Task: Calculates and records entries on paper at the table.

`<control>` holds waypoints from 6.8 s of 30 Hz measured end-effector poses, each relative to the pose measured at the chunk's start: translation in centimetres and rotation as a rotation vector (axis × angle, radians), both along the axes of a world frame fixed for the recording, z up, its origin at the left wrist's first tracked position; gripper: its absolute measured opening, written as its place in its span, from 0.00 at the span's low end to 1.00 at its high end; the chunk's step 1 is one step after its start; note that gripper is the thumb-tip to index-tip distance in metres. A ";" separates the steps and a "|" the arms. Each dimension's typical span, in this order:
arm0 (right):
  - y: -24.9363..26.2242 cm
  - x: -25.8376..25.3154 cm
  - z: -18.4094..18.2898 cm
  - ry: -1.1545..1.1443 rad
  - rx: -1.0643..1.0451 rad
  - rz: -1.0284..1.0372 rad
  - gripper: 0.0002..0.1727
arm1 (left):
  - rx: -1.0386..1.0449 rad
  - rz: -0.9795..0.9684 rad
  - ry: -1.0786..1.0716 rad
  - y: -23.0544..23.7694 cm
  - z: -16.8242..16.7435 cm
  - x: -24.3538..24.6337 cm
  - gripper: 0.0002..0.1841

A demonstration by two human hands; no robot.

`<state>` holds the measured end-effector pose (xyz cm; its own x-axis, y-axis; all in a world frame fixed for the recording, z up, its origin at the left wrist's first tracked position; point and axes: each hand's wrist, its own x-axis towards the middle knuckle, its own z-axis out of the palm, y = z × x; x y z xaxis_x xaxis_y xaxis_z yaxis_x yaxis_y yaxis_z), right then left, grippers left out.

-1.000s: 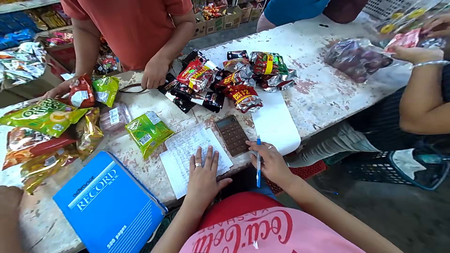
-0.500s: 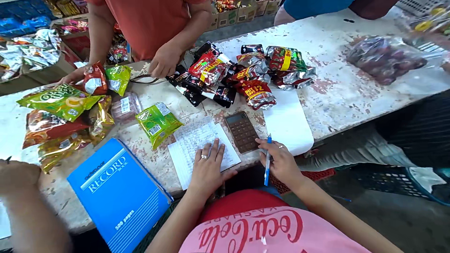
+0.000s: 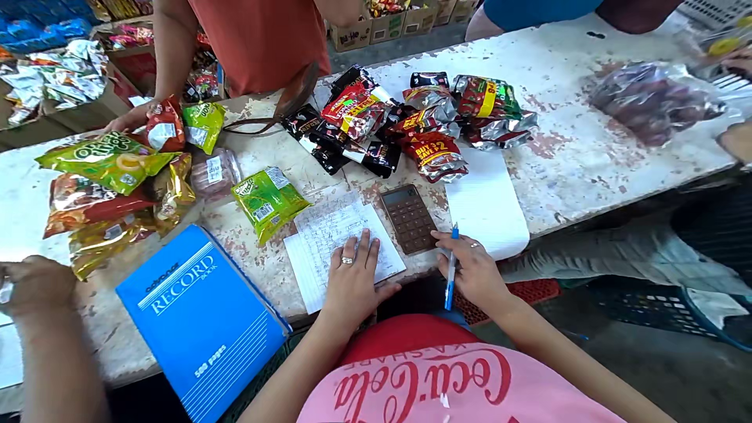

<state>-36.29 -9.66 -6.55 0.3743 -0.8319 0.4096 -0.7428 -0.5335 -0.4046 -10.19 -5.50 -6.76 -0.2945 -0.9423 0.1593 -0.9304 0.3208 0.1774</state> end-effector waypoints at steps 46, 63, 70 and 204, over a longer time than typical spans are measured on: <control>-2.0 2.3 2.1 -0.009 -0.002 0.035 0.16 | -0.006 0.053 0.073 0.1 -0.4 0.1 0.51; -2.1 4.3 2.3 0.011 0.007 0.067 0.15 | -0.039 0.056 0.056 -0.1 -0.6 0.0 0.50; -2.6 4.8 2.6 0.020 0.043 0.059 0.14 | -0.012 0.058 0.057 -0.1 -0.5 0.0 0.51; -1.4 1.5 1.7 -0.035 0.024 -0.030 0.15 | -0.095 -0.192 0.075 1.2 -0.8 0.6 0.44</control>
